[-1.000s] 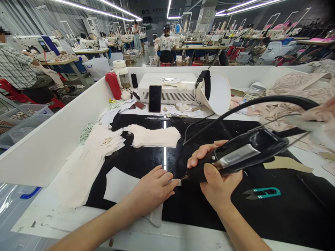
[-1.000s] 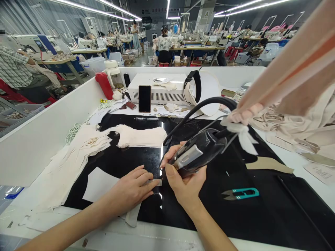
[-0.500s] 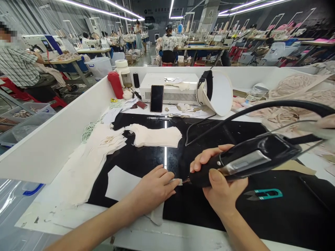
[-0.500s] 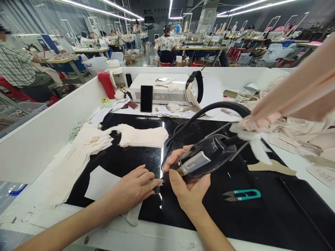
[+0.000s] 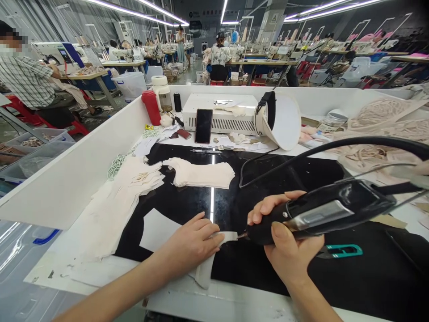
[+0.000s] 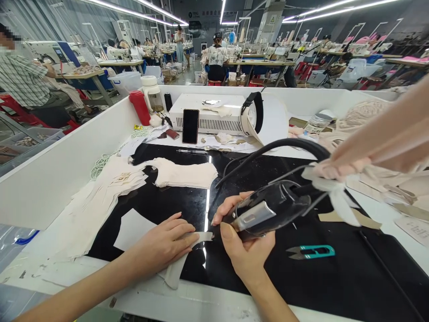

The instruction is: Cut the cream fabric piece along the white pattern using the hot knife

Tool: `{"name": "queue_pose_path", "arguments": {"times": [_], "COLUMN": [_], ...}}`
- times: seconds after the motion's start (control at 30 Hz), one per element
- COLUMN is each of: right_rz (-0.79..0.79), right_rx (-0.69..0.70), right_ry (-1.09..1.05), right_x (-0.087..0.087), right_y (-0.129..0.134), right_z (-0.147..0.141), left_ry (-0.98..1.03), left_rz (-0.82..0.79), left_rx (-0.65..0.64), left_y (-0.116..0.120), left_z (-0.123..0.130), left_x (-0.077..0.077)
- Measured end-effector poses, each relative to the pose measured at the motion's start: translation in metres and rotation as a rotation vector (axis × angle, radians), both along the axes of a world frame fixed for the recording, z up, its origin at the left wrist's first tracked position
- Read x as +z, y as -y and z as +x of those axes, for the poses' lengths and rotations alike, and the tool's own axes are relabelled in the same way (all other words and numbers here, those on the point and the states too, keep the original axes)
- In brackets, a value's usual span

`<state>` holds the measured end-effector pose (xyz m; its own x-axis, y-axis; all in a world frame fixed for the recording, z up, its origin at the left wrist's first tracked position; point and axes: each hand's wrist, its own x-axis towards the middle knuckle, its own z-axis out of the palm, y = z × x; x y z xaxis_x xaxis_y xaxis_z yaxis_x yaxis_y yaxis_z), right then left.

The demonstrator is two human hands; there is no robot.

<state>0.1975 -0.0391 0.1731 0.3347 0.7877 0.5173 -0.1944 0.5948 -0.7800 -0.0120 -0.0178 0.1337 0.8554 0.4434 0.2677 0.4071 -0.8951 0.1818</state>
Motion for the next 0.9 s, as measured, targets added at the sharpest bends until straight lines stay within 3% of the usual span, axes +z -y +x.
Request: {"name": "queue_pose_path", "arguments": {"times": [0.33,0.57,0.9], "right_rz": [-0.028,0.008,0.005], "right_rx": [0.010,-0.035,0.035], "right_ry": [-0.025,-0.069,-0.033], "right_x": [0.006,0.014,0.002], "right_y": [0.004,-0.009,-0.016], "right_z": [0.001,-0.010,-0.019], "left_ry": [0.060,0.074,0.087], "left_rz": [0.009,0.020,0.051], "left_rx": [0.022,0.023,0.030], "left_y": [0.003,0.003,0.004], "left_z": [-0.003,-0.001,0.002], "left_x": [-0.011,-0.012,-0.011]}}
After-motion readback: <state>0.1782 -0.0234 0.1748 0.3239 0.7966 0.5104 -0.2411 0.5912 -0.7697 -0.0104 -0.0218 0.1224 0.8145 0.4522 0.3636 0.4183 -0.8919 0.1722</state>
